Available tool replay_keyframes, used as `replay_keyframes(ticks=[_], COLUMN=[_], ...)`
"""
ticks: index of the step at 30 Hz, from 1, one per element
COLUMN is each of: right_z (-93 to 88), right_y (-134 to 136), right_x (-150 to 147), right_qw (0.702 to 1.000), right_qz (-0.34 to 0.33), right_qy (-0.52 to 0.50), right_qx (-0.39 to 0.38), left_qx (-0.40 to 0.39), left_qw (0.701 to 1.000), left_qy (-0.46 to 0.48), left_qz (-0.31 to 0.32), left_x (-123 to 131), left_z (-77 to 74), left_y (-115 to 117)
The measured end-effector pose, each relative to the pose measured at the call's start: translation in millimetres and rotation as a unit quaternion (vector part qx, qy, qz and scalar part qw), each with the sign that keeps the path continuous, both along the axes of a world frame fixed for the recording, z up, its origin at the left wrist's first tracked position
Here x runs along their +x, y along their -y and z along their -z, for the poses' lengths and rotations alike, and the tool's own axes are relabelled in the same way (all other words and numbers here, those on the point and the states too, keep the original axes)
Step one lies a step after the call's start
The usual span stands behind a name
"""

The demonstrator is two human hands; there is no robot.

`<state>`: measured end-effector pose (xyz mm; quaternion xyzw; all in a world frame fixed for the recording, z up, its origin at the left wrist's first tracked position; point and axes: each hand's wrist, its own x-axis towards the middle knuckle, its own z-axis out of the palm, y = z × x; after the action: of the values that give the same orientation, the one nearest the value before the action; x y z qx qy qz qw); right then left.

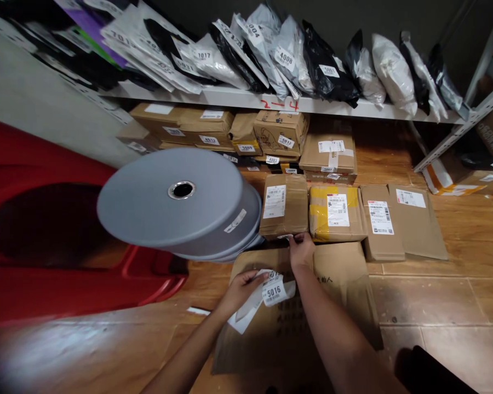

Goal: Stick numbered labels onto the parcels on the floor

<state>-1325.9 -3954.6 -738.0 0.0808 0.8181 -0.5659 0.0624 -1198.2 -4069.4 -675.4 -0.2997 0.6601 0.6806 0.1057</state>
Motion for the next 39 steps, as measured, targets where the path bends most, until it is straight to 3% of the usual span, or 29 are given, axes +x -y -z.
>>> replay_keyframes(ticks=[4,8,21,39], right_z=[-1.4,2.3,1.4,3.0], right_y=[-3,-6,-11,-11], right_x=[-3,-8,-12,-11], right_qw=[0.999,0.998,0.997,0.997], right_qz=[-0.009,-0.038,-0.061,-0.048], right_qy=[0.015,0.029,0.031,0.032], right_qx=[-0.043,-0.029,-0.021,-0.05], left_qx=[-0.021,-0.065,-0.11,-0.113], left_qw=[0.999,0.995,0.982,0.98], left_qy=[-0.012,-0.038,-0.046,-0.047], left_qz=[0.03,0.069,0.15,0.154], left_x=[1,1,2,1], left_z=[11.0,20.0,26.5,27.3], left_y=[0,1,4,4])
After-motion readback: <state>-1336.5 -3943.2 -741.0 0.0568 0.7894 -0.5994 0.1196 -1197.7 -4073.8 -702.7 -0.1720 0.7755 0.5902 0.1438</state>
